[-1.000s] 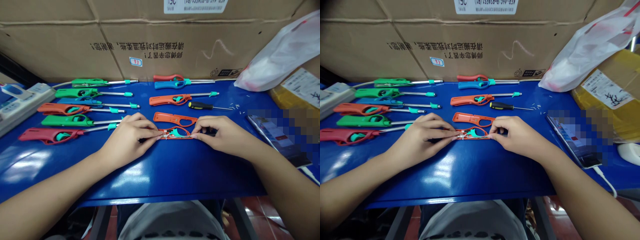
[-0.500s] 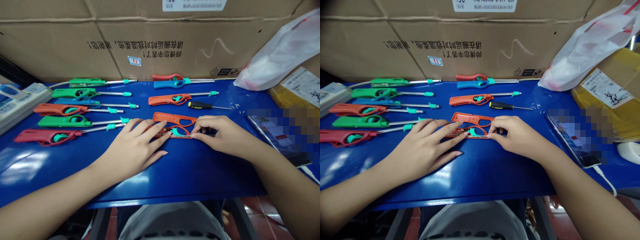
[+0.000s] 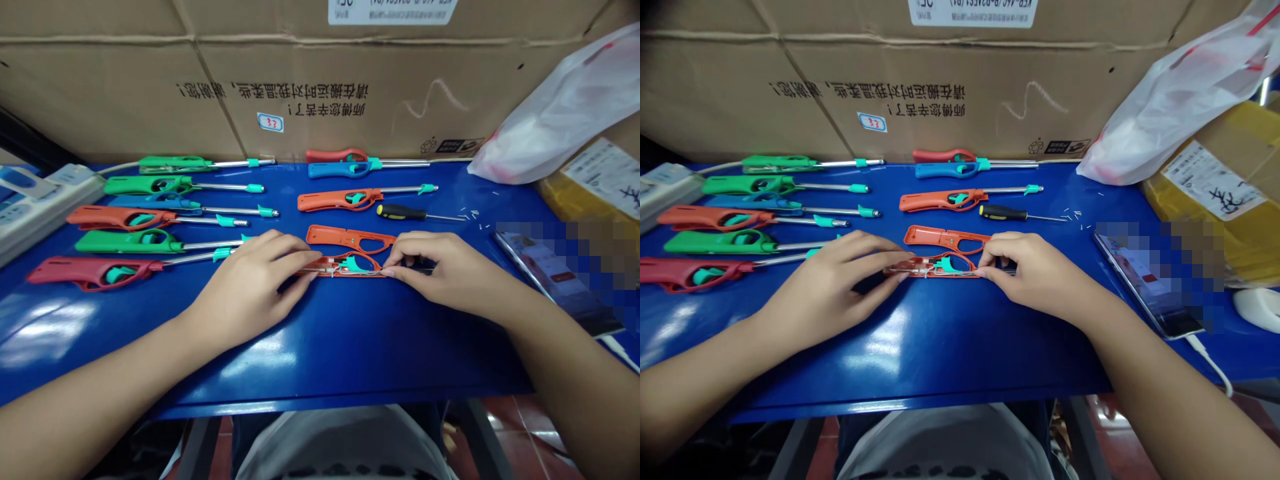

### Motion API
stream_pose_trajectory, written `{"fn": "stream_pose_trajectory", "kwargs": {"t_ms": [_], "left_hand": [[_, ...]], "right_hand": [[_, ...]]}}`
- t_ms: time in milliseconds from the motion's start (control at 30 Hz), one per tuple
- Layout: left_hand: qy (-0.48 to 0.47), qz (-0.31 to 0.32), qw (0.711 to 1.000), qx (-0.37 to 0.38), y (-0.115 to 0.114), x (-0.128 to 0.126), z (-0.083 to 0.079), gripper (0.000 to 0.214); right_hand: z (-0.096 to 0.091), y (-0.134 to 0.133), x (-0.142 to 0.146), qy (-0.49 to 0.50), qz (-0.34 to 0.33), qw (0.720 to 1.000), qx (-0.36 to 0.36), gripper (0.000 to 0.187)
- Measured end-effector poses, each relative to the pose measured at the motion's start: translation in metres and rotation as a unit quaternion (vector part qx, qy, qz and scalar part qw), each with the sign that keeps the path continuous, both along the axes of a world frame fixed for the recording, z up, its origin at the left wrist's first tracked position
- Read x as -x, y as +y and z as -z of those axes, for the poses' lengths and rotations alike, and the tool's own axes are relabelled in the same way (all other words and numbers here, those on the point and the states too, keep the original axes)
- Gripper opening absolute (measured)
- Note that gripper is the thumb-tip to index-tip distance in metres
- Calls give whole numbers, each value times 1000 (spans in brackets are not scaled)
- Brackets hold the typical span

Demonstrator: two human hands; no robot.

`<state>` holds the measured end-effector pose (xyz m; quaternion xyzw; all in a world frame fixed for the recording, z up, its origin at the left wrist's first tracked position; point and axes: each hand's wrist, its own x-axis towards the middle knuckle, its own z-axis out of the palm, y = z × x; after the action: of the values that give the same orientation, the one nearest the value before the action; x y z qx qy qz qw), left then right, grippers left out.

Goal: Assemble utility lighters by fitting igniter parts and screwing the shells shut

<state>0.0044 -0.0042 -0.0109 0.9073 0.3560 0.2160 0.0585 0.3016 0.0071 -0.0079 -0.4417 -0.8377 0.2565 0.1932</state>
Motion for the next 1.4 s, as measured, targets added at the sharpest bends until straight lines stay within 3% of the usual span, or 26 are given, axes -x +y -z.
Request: {"fn": "stream_pose_trajectory", "kwargs": {"t_ms": [300,567,933,1033,1167,1400], "left_hand": [[-68,-12,993,98,11,4,4,19],[-140,-60,968,198,13,0,6,23],[-141,-81,964,208,12,-1,6,19],[-131,-74,971,188,11,0,7,17],[-89,-48,991,90,9,0,5,21],[73,35,995,-64,-7,-8,-2,35]], "right_hand": [[-4,-2,-2,-16,-2,1000,-17,13],[-3,-2,-2,-21,-1,1000,-18,13],[-3,-2,-2,-17,-4,1000,-22,13],[-4,-1,-1,-21,-5,999,-26,13],[-4,-1,-1,-25,-4,999,-24,12],[-3,-2,-1,-16,2,1000,-27,13]]}}
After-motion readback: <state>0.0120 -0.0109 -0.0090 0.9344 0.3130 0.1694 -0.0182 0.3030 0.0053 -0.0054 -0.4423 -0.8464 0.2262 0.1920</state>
